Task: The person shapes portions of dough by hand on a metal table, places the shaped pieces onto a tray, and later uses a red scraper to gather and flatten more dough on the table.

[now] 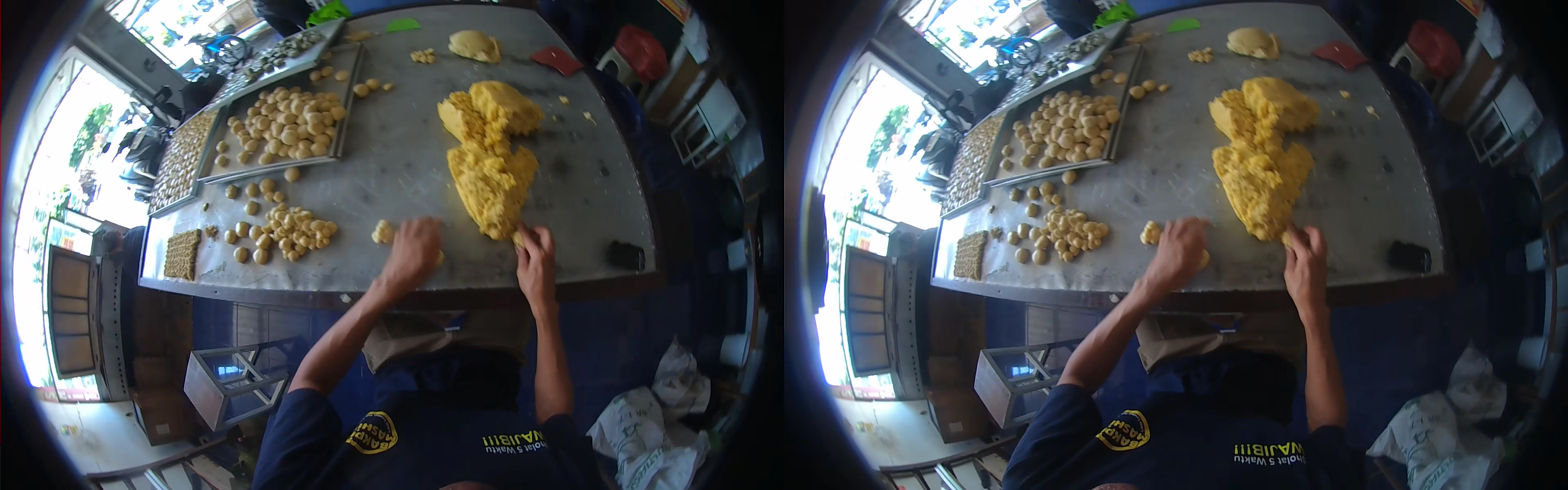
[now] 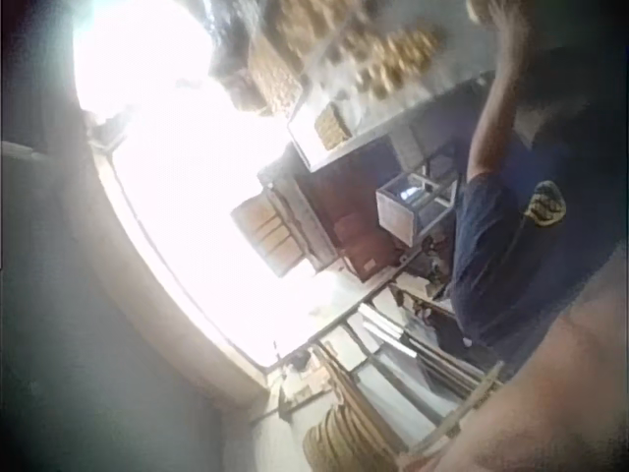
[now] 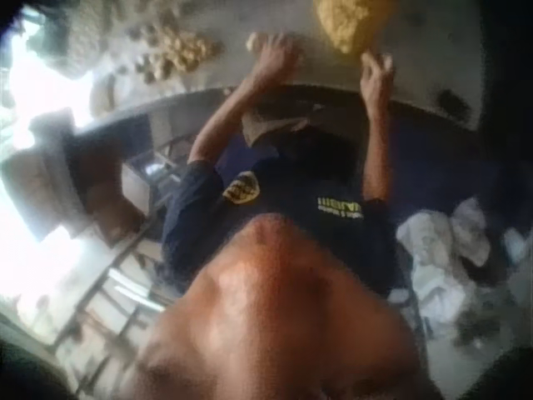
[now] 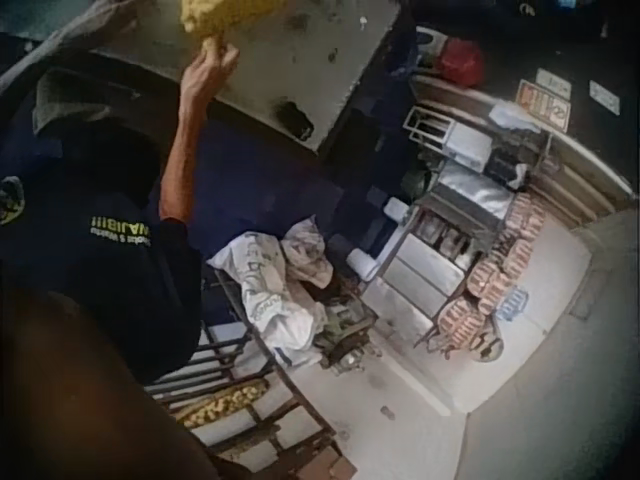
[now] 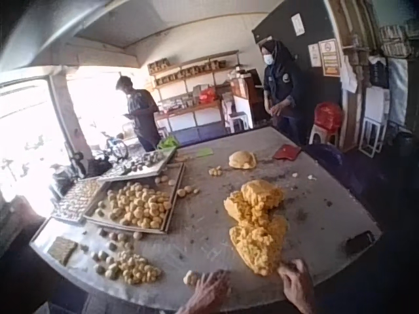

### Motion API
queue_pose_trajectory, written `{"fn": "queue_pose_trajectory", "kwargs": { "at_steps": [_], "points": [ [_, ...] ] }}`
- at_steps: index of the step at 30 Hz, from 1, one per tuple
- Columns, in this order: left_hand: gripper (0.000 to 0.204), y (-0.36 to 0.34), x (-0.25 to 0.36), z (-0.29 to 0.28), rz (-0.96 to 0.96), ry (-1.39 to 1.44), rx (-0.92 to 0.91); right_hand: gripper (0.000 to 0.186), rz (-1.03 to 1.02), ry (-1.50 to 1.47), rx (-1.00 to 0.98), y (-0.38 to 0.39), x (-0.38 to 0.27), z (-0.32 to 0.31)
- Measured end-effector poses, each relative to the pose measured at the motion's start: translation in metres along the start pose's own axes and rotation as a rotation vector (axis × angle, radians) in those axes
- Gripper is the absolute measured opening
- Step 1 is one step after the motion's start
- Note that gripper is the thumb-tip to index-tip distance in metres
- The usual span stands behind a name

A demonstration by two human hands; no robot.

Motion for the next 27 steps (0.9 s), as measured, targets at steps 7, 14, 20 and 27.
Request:
{"fn": "queue_pose_trajectory", "kwargs": {
  "at_steps": [7,14,20,27],
  "points": [
    [0.03,0.001,-0.002,-0.089,-0.391,0.163,0.08,0.034,-0.02,0.245,0.071,0.01,-0.032,-0.001],
    [0.035,0.006,-0.079,-0.085,-0.411,0.176,0.12,0.037,-0.028,0.133,-0.074,0.002,-0.03,-0.01],
    [0.028,0.034,-0.044,-0.054,-0.387,0.168,0.087,0.044,0.064,0.309,0.049,-0.018,-0.001,-0.002],
    [0.02,0.03,-0.031,-0.091,-0.605,0.203,0.023,0.037,0.014,0.162,0.031,-0.003,-0.02,-0.006]
  ]
}}
Point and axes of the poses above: each hand's wrist, its own y-axis away from the middle knuckle, its own z-axis out of the palm, x = y × z, the point moved 1 cm from there along -y, towards the middle knuckle, and after that the axes turned 6 degrees about y, right-handed, at the moved point
